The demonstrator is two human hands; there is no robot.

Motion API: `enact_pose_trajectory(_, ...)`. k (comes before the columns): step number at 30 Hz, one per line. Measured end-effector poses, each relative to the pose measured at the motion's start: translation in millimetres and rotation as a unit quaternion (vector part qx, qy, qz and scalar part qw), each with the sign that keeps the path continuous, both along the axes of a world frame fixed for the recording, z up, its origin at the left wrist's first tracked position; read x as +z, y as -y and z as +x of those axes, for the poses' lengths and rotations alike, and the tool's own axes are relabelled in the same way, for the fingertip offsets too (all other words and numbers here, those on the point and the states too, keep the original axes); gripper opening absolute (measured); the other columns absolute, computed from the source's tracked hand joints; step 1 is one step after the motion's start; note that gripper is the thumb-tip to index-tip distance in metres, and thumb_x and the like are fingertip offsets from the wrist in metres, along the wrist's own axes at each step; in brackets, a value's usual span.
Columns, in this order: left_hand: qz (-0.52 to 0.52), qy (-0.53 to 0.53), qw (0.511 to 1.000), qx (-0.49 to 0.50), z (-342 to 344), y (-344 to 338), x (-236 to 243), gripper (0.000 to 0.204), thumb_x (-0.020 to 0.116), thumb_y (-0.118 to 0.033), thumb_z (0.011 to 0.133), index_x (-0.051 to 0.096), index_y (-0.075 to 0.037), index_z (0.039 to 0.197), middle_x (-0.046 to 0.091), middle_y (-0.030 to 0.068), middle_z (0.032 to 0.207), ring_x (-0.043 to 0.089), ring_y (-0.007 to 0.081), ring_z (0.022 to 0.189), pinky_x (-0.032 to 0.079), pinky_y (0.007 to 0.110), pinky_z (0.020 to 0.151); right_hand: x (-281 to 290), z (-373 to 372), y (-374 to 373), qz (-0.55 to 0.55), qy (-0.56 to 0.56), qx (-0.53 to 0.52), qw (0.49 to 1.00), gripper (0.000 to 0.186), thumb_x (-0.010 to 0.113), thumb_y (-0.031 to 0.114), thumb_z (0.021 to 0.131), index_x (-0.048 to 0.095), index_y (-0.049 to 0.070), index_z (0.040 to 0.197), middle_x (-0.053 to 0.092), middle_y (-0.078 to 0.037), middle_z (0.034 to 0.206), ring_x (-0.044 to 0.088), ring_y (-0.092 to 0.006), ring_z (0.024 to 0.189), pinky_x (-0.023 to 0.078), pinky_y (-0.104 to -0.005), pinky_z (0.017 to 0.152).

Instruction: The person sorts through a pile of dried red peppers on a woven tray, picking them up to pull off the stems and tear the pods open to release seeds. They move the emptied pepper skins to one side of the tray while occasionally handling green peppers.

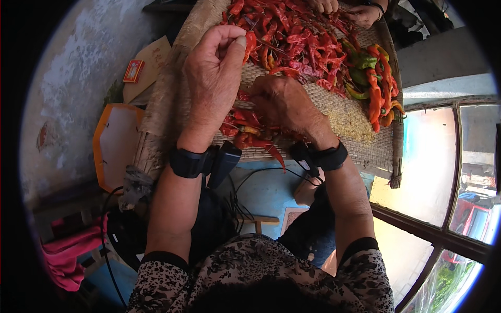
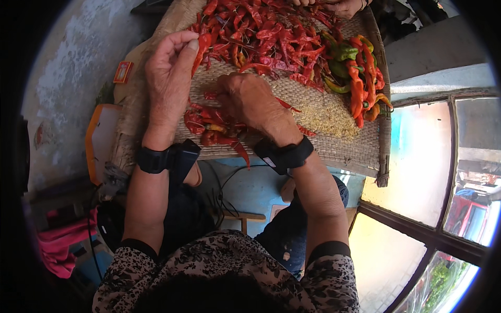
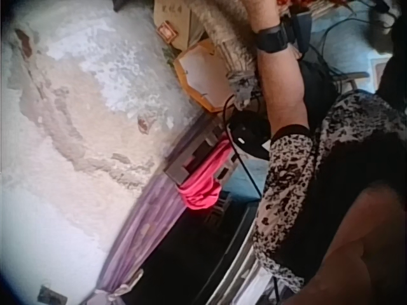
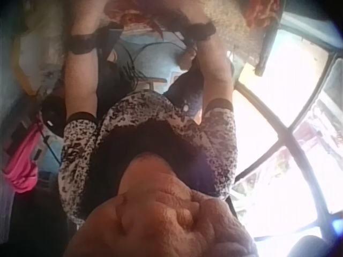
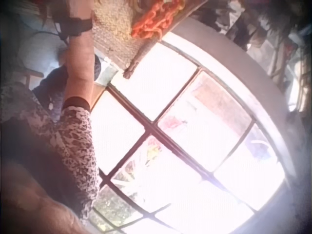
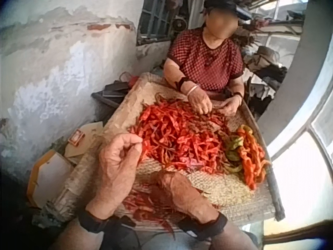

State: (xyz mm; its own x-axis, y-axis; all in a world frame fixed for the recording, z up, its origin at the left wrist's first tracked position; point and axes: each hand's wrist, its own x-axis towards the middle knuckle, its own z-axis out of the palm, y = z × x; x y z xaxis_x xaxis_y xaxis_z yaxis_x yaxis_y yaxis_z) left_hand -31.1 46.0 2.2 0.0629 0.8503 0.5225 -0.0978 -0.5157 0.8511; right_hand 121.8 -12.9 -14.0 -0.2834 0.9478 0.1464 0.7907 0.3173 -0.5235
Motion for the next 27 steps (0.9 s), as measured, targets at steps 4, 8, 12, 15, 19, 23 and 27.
enact_pose_trajectory(4, 0.010, 0.000, 1.000, 0.007, 2, 0, 1, 0.011, 0.060, -0.009, 0.091, 0.065, -0.003, 0.098, 0.064, -0.0006, 0.079, 0.056, 0.0051, 0.070, 0.048, 0.021, 0.063, 21, 33, -7, 0.144, -0.158, -0.153, 0.965, 0.018, 0.066, 0.013, 0.084, 0.064, 0.003, 0.099, 0.067, -0.013, 0.079, 0.067, -0.0262, 0.072, 0.053, -0.0363, 0.066)
enact_pose_trajectory(8, -0.013, -0.027, 0.999, -0.025, -1, 3, 0, 0.013, 0.058, -0.009, 0.094, 0.062, -0.003, 0.104, 0.060, -0.0028, 0.087, 0.054, 0.0034, 0.079, 0.045, 0.018, 0.071, 21, 73, 0, 0.226, 0.010, -0.226, 0.948, 0.024, 0.067, 0.018, 0.083, 0.063, 0.002, 0.101, 0.068, -0.015, 0.085, 0.067, -0.0286, 0.075, 0.053, -0.0377, 0.066)
enact_pose_trajectory(12, 0.004, -0.028, 0.999, -0.015, -1, 1, -3, 0.012, 0.059, -0.010, 0.092, 0.063, -0.003, 0.101, 0.062, -0.0009, 0.083, 0.055, 0.0049, 0.074, 0.046, 0.020, 0.067, 11, 71, 26, -0.076, 0.090, -0.095, 0.988, 0.019, 0.067, 0.013, 0.082, 0.063, 0.003, 0.098, 0.066, -0.013, 0.083, 0.066, -0.0261, 0.075, 0.051, -0.0365, 0.067)
enact_pose_trajectory(15, 0.019, -0.022, 1.000, -0.014, 4, 0, -5, 0.010, 0.060, -0.010, 0.091, 0.064, -0.003, 0.098, 0.064, 0.0007, 0.079, 0.056, 0.0063, 0.070, 0.048, 0.022, 0.063, -5, 71, 38, -0.042, 0.115, -0.100, 0.987, 0.016, 0.066, 0.011, 0.081, 0.063, 0.004, 0.094, 0.065, -0.013, 0.084, 0.065, -0.0290, 0.076, 0.051, -0.0370, 0.069)
enact_pose_trajectory(19, 0.027, -0.040, 0.999, -0.011, 6, 3, -4, 0.010, 0.060, -0.010, 0.091, 0.064, -0.003, 0.098, 0.063, 0.0008, 0.079, 0.056, 0.0068, 0.069, 0.048, 0.023, 0.062, -3, 76, 39, -0.009, 0.113, -0.086, 0.990, 0.015, 0.066, 0.009, 0.080, 0.063, 0.004, 0.093, 0.064, -0.013, 0.085, 0.064, -0.0300, 0.077, 0.051, -0.0370, 0.069)
enact_pose_trajectory(23, 0.022, -0.065, 0.998, -0.009, 5, 5, -4, 0.010, 0.060, -0.010, 0.091, 0.064, -0.004, 0.098, 0.064, 0.0012, 0.079, 0.057, 0.0072, 0.070, 0.048, 0.023, 0.062, 4, 83, 28, 0.064, 0.013, -0.097, 0.993, 0.018, 0.064, 0.009, 0.081, 0.063, 0.004, 0.098, 0.065, -0.015, 0.086, 0.064, -0.0324, 0.077, 0.051, -0.0409, 0.068)
enact_pose_trajectory(27, 0.017, -0.071, 0.997, -0.016, 7, 7, -3, 0.011, 0.060, -0.010, 0.091, 0.064, -0.004, 0.098, 0.064, 0.0017, 0.079, 0.057, 0.0078, 0.070, 0.048, 0.024, 0.062, 17, 77, 16, 0.307, 0.007, -0.231, 0.923, 0.031, 0.067, 0.011, 0.083, 0.058, 0.001, 0.111, 0.061, -0.016, 0.082, 0.062, -0.0301, 0.070, 0.050, -0.0380, 0.063)
